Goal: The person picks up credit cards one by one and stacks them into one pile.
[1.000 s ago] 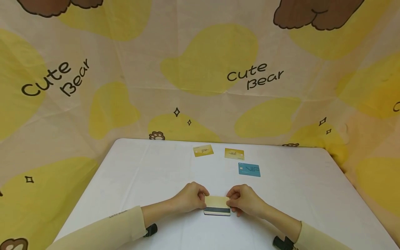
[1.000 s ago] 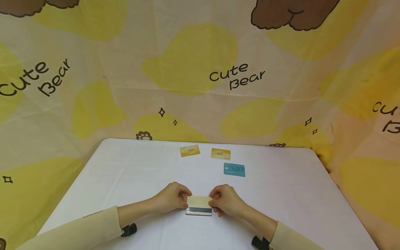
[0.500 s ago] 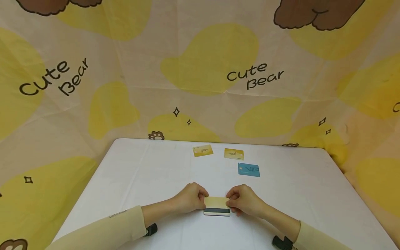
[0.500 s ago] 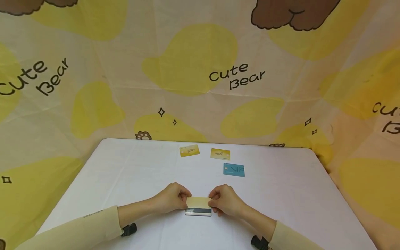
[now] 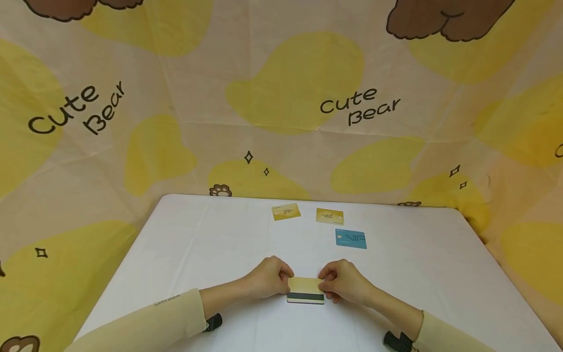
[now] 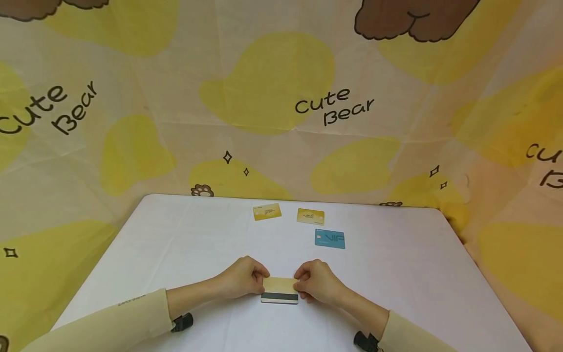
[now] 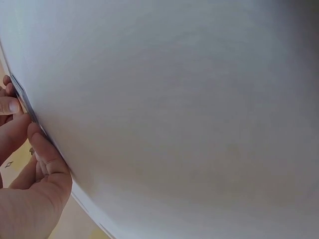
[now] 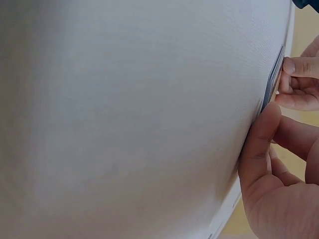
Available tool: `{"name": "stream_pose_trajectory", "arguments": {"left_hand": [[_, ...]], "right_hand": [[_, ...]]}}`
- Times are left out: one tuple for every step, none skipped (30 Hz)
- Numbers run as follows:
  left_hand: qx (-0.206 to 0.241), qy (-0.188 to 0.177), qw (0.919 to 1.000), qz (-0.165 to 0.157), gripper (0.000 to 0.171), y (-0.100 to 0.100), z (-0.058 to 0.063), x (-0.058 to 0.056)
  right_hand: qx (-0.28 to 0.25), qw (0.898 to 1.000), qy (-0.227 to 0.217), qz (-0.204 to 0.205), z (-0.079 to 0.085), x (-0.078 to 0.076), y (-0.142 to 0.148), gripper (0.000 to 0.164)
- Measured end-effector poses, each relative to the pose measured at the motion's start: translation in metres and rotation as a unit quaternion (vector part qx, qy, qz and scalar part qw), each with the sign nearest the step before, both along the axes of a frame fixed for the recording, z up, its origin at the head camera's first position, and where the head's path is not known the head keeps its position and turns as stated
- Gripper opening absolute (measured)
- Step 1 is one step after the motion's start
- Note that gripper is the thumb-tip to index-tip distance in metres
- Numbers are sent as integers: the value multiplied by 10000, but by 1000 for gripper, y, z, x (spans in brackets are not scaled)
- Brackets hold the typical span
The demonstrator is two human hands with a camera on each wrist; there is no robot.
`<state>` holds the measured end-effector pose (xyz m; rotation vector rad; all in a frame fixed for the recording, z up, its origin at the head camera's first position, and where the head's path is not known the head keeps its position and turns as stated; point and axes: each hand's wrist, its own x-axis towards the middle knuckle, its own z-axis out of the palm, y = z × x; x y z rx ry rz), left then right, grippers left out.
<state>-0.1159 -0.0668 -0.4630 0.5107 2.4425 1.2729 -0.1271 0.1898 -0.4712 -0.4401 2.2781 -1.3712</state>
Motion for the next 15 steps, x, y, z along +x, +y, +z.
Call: {"name": "stream_pose_trajectory", "arguments": {"left_hand": [[2, -1, 10000, 3, 32, 0, 0, 0], [1, -4, 10000, 7, 32, 0, 0, 0], [-2, -6, 10000, 8, 31, 0, 0, 0], [-2, -9, 10000, 9, 31, 0, 0, 0], [-3, -13, 10000, 12, 31, 0, 0, 0], [0, -20, 10000, 18, 31, 0, 1, 0], [1, -32, 10000, 22, 31, 0, 1, 0], [21, -47, 10000, 28, 31, 0, 1, 0], [42, -66, 10000, 33, 32, 0, 1, 0], [66, -81, 9999, 37, 32, 1, 1, 0], [71, -99, 9999, 40, 32, 1, 1, 0], [77, -121, 9999, 36, 32, 1, 1, 0], [79, -137, 9999, 30, 32, 0, 1, 0], [93, -143, 9999, 23, 32, 0, 2, -1], [83, -127, 9999, 26, 32, -1, 3, -2]], "right_hand": [[5, 10000, 4, -1, 0, 0, 0, 15], [9, 10000, 8, -4, 0, 0, 0, 15], [12, 10000, 13, -8, 0, 0, 0, 15], [16, 10000, 16, -11, 0, 0, 0, 15], [19, 10000, 18, -14, 0, 0, 0, 15], [20, 10000, 22, -18, 0, 0, 0, 15], [27, 10000, 27, -18, 0, 0, 0, 15], [33, 10000, 22, -20, 0, 0, 0, 15], [39, 10000, 19, -20, -1, -1, 0, 15], [42, 10000, 15, -19, -1, -1, 0, 15], [47, 10000, 18, -21, -1, -1, 0, 15], [50, 10000, 23, -17, -1, -1, 0, 15], [61, 10000, 39, -9, -1, -1, 1, 16], [62, 10000, 44, -7, -1, -1, 1, 16], [59, 10000, 53, -2, -1, -1, 1, 16]]}}
